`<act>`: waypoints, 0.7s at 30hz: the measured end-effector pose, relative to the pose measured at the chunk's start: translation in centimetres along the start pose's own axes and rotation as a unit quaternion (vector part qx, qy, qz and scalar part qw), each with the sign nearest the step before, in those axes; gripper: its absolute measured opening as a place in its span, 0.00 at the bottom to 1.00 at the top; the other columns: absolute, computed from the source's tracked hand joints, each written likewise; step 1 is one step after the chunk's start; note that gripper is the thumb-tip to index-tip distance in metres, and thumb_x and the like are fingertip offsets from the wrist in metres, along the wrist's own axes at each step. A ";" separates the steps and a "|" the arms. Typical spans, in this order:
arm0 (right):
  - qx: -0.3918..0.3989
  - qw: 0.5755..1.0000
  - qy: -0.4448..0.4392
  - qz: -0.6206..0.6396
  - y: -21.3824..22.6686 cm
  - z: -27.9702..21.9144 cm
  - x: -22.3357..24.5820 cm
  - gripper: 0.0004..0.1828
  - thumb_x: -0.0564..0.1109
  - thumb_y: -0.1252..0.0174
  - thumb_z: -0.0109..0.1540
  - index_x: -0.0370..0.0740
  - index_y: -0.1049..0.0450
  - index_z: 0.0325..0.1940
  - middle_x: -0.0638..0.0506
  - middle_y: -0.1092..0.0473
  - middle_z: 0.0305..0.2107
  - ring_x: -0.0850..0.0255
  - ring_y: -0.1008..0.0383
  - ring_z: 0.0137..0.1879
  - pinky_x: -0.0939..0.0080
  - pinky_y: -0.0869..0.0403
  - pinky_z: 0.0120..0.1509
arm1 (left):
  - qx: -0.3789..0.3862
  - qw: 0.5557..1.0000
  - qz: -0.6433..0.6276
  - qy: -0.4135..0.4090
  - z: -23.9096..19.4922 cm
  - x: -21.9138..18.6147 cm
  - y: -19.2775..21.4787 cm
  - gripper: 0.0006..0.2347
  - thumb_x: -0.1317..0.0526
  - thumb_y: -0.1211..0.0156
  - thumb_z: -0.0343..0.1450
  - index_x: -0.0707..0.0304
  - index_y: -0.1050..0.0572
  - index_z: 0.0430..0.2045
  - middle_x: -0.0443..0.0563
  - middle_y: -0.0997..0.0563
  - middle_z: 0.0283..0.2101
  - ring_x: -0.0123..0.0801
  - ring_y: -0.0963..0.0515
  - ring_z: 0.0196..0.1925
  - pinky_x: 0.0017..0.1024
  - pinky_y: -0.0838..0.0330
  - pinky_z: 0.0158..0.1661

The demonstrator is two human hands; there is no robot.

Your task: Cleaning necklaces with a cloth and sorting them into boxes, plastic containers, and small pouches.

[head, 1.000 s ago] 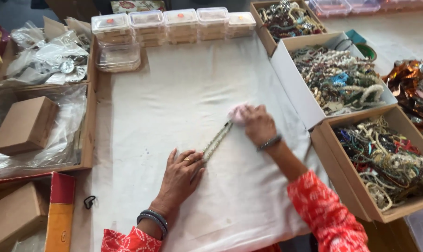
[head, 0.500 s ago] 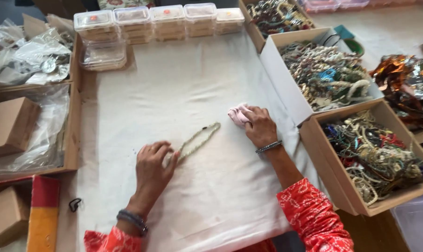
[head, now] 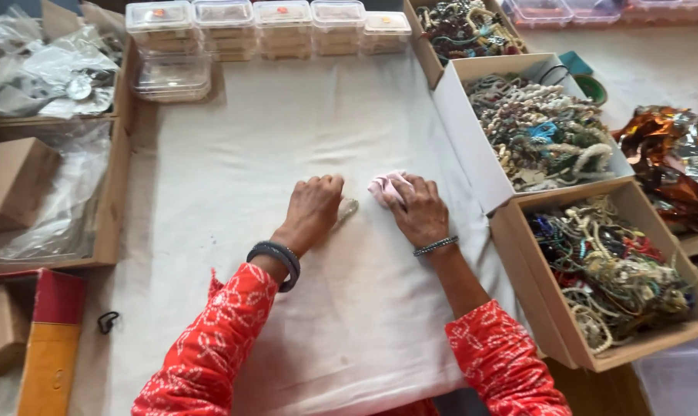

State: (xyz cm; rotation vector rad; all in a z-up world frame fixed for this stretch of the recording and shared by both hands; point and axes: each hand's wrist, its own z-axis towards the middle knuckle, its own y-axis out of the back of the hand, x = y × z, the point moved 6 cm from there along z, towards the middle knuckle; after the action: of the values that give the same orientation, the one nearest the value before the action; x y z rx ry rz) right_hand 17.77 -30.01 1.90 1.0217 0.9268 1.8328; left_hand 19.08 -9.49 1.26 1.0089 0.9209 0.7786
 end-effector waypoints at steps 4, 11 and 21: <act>0.006 1.000 0.001 -0.014 0.0 0.0 -0.1 0.22 0.57 0.43 0.66 0.46 0.22 0.60 0.46 0.29 0.55 0.47 0.30 0.57 0.49 0.26 0.59 | -0.075 0.970 -0.227 0.034 1.5 -1.1 8.7 0.05 0.64 0.38 0.74 0.65 0.26 0.33 0.55 0.20 0.29 0.45 0.19 0.32 0.40 0.24 0.35; 0.010 1.000 -0.013 -0.021 0.7 0.1 0.2 0.22 0.58 0.41 0.65 0.47 0.21 0.58 0.47 0.28 0.54 0.48 0.29 0.56 0.50 0.24 0.56 | -0.198 0.945 -0.239 -0.107 -4.0 -4.0 15.7 0.08 0.69 0.38 0.72 0.62 0.22 0.44 0.52 0.18 0.38 0.42 0.18 0.41 0.38 0.24 0.42; 0.032 0.999 -0.013 -0.012 -0.6 0.1 -1.2 0.22 0.58 0.42 0.67 0.47 0.21 0.60 0.47 0.27 0.54 0.50 0.28 0.56 0.50 0.24 0.56 | -0.052 0.988 -0.139 -0.028 -13.9 -0.1 4.3 0.11 0.62 0.39 0.71 0.62 0.20 0.47 0.51 0.20 0.53 0.41 0.29 0.64 0.50 0.43 0.66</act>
State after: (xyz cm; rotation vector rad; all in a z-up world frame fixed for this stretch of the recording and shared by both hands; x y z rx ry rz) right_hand 18.41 -30.80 1.10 1.0658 0.9828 1.7756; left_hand 5.90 -3.26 1.90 0.7854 0.9391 0.5552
